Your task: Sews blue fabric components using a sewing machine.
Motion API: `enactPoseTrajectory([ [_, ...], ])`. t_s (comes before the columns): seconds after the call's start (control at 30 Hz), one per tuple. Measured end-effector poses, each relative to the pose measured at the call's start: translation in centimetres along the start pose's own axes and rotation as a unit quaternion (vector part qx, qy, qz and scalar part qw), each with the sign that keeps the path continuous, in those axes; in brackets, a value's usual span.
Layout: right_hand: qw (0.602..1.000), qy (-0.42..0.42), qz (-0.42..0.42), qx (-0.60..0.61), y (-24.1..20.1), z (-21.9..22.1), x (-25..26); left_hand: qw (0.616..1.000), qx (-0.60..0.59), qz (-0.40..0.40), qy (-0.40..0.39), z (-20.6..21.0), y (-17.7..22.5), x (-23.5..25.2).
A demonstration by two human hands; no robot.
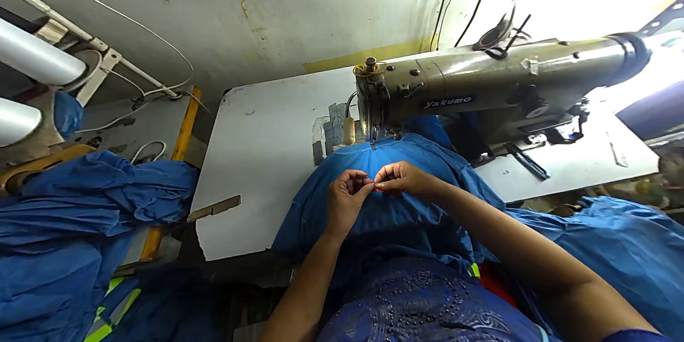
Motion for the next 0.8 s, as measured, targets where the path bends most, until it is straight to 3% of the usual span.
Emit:
enactPoseTrajectory([
  [0.23,0.998,0.010,-0.033,-0.061,-0.1,-0.5,0.1,1.000,-0.022,-0.004,-0.009,0.2,-0.3,0.6],
  [0.43,0.971,0.110,-0.010,-0.210,-1.1,-4.0,1.8,0.978,0.207,0.004,0.009,-1.2,-0.5,5.2],
  [0.6,0.924,0.194,-0.003,-0.329,-0.8,-7.4,3.6,0.951,0.308,0.006,0.016,-1.1,-2.0,8.4],
  [0.8,0.916,0.253,-0.003,-0.312,0.0,-8.2,3.3,0.912,0.401,0.081,0.035,-0.2,-2.9,7.8],
])
Point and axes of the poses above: each hand's wrist, its own x-axis towards the middle knuckle, its own z-axis out of the palm, y = z × x, the point moved 6 cm from there along x, towards the middle knuckle, and after that the axes turned 13 degrees about -y, right-handed, at the moved point
